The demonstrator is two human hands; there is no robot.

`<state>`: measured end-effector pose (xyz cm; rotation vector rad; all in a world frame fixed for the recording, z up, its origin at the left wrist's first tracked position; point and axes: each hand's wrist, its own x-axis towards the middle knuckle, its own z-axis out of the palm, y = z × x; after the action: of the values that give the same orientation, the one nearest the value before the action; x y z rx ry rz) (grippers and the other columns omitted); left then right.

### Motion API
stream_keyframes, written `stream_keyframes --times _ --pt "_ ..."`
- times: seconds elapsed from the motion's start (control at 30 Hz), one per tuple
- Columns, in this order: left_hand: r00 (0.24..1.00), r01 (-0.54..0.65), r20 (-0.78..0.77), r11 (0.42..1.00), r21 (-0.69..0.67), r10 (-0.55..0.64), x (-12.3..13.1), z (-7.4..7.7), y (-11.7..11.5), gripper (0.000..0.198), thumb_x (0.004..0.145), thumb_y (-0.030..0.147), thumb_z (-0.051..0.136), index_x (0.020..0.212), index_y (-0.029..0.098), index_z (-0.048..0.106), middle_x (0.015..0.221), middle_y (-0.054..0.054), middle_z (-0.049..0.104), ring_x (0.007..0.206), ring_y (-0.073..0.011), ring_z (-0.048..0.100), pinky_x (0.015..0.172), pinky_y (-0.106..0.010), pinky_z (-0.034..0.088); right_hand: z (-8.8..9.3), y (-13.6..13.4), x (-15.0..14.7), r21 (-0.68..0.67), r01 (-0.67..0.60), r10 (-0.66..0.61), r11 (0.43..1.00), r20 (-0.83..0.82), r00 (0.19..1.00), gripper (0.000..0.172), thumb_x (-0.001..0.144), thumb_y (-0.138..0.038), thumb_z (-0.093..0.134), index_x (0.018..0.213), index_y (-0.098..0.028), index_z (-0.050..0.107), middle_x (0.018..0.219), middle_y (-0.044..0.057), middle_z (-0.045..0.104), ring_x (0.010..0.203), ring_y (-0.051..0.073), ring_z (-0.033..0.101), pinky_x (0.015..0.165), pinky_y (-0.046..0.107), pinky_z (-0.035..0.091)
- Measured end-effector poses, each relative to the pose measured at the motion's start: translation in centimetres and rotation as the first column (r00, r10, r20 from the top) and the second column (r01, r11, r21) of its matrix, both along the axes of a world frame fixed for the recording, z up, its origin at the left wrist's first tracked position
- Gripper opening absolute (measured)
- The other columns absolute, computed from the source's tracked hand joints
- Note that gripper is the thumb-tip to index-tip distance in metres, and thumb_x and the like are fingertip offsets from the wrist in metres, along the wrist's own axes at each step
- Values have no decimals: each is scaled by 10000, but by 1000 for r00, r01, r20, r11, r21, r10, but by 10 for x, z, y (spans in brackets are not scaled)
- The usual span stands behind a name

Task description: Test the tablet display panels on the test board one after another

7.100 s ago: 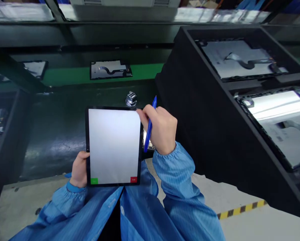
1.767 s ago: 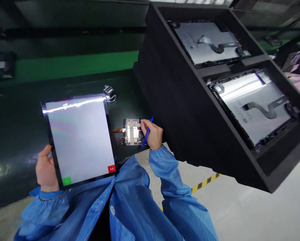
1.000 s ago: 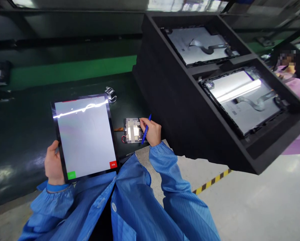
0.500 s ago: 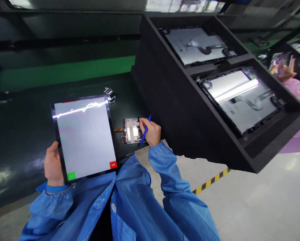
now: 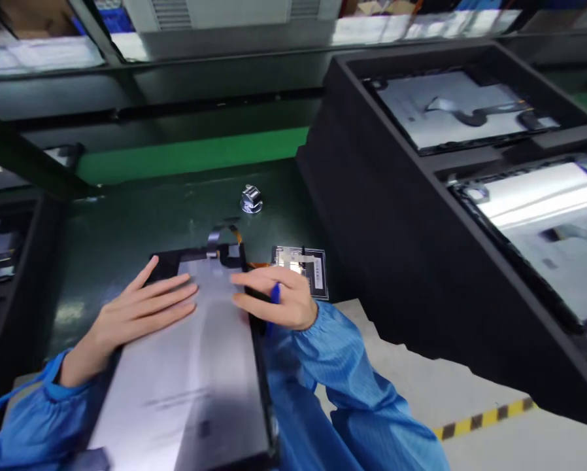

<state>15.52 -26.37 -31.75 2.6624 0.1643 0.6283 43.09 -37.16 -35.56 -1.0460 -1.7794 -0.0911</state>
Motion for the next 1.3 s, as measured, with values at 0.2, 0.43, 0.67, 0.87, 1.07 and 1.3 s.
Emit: stream_keyframes --times 0.2,0.43,0.67,0.87,1.07,1.3 --pt "992 122 -88 898 423 -93 -8 -12 25 506 907 -49 555 1360 174 593 1411 -124 614 1482 -277 351 1249 -595 177 -14 39 17 -200 161 -193 967 -156 969 738 846 -310 728 1486 -298 362 1534 98 489 1403 324 491 1142 569 443" --pt "975 99 -222 929 357 -18 -19 -58 68 584 957 -35 450 1455 265 493 1479 -120 546 1494 -285 313 1203 -688 175 -17 39 21 -520 -237 -152 821 -598 787 370 827 -429 726 850 -258 399 756 -18 688 622 158 677 621 302 562" --pt "869 -89 -465 978 187 168 -6 -43 58 714 910 -103 281 1549 204 369 1646 -198 236 1544 -303 101 1208 -636 219 -2 29 6 -507 -420 -33 753 -666 745 412 890 -462 691 790 -247 355 766 4 687 631 141 655 588 266 486" --pt "966 -224 -196 918 -328 166 57 -19 32 387 904 157 528 1266 118 656 1309 -152 675 1268 -286 600 1130 -492 410 -4 35 -11 -549 -327 -57 769 -569 821 342 881 -346 683 794 -244 369 812 10 717 562 101 567 512 226 374" --pt "981 -180 -98 590 -787 169 91 -27 15 120 788 165 561 716 158 657 698 -8 673 699 -150 605 673 -260 457 -7 34 -15 -528 -355 -8 772 -566 825 276 889 -243 636 818 -248 370 849 2 716 694 130 666 652 251 493" --pt "995 -103 -85 470 -876 59 89 -30 16 176 807 217 575 662 189 479 659 29 507 675 -129 481 649 -254 377 -5 33 -19 -555 -381 30 740 -538 842 283 895 -259 630 806 -250 361 811 -8 677 662 129 641 636 259 482"
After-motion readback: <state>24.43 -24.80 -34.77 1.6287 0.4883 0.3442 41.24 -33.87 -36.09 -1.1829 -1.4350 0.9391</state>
